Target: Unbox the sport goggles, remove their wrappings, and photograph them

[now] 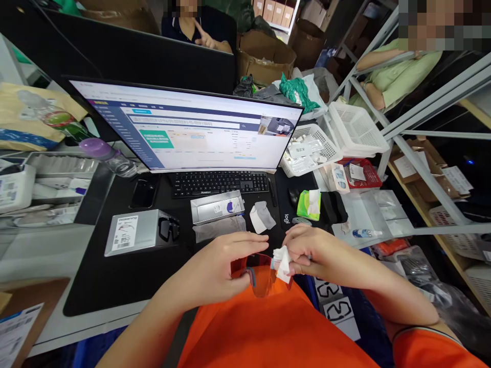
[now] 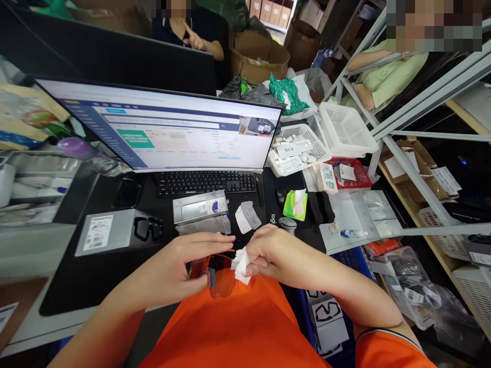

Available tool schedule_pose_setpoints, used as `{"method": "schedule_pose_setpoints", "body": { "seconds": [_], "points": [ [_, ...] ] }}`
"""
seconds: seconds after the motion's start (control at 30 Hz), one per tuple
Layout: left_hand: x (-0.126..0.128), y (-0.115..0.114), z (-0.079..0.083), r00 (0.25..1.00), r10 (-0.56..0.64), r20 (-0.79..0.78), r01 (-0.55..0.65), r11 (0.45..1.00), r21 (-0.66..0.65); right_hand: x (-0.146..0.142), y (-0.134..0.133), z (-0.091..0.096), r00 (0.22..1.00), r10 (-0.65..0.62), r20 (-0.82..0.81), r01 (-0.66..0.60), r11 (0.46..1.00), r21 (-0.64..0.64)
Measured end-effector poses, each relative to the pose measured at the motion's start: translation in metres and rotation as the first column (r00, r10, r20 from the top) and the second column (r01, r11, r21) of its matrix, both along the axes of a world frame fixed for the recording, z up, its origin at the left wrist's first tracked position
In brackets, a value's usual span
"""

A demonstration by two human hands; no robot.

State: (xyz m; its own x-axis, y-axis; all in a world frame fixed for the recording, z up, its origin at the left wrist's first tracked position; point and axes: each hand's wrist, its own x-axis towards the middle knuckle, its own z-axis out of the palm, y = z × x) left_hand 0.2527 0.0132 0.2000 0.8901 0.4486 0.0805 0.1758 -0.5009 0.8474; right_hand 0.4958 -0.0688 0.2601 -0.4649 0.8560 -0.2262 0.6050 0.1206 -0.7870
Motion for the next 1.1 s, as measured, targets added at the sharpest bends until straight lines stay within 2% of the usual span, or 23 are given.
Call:
{"method": "schedule_pose_setpoints", "body": {
  "seconds": [0.1,0.23,0.4,0.5,0.57,0.63,0.8,0.9,1.0,1.1],
  "points": [
    [0.002,0.000,-0.002,0.995,0.095,0.039,-0.096,0.995,0.036,-0.004,0.001,-0.003,0.999,0.034,-0.029,-0.034,0.999,-0.019],
    [0.004,0.000,-0.005,0.976,0.171,0.132,-0.182,0.981,0.073,-0.005,0.002,-0.010,0.996,-0.022,-0.086,0.016,0.997,-0.069],
    [0.009,-0.002,-0.006,0.995,0.060,0.082,-0.076,0.977,0.201,-0.019,-0.001,-0.023,0.988,-0.146,-0.043,0.135,0.973,-0.188],
    [0.014,-0.005,-0.010,1.000,-0.002,0.007,0.000,0.939,0.343,-0.035,-0.003,-0.036,0.973,-0.230,-0.014,0.225,0.960,-0.170],
    [0.016,-0.006,-0.013,1.000,0.017,-0.002,-0.015,0.917,0.399,-0.043,-0.002,-0.042,0.959,-0.283,-0.019,0.278,0.951,-0.135],
    [0.016,-0.006,-0.015,0.999,0.041,0.014,-0.043,0.916,0.398,-0.043,0.001,-0.042,0.958,-0.285,-0.017,0.280,0.951,-0.131],
    [0.003,0.003,-0.015,0.997,0.046,0.065,-0.061,0.967,0.249,-0.022,0.010,-0.032,0.993,-0.106,-0.049,0.093,0.972,-0.215],
    [-0.004,0.007,-0.011,0.994,0.055,0.090,-0.074,0.974,0.215,-0.014,0.008,-0.032,0.994,-0.055,-0.100,0.031,0.973,-0.227],
    [-0.003,0.007,-0.006,0.997,0.046,0.068,-0.062,0.962,0.265,-0.024,0.005,-0.037,0.987,-0.110,-0.120,0.080,0.971,-0.227],
    [0.001,0.002,-0.006,0.998,0.047,0.038,-0.058,0.927,0.372,-0.043,0.008,-0.041,0.972,-0.208,-0.105,0.187,0.966,-0.180]
  ]
}}
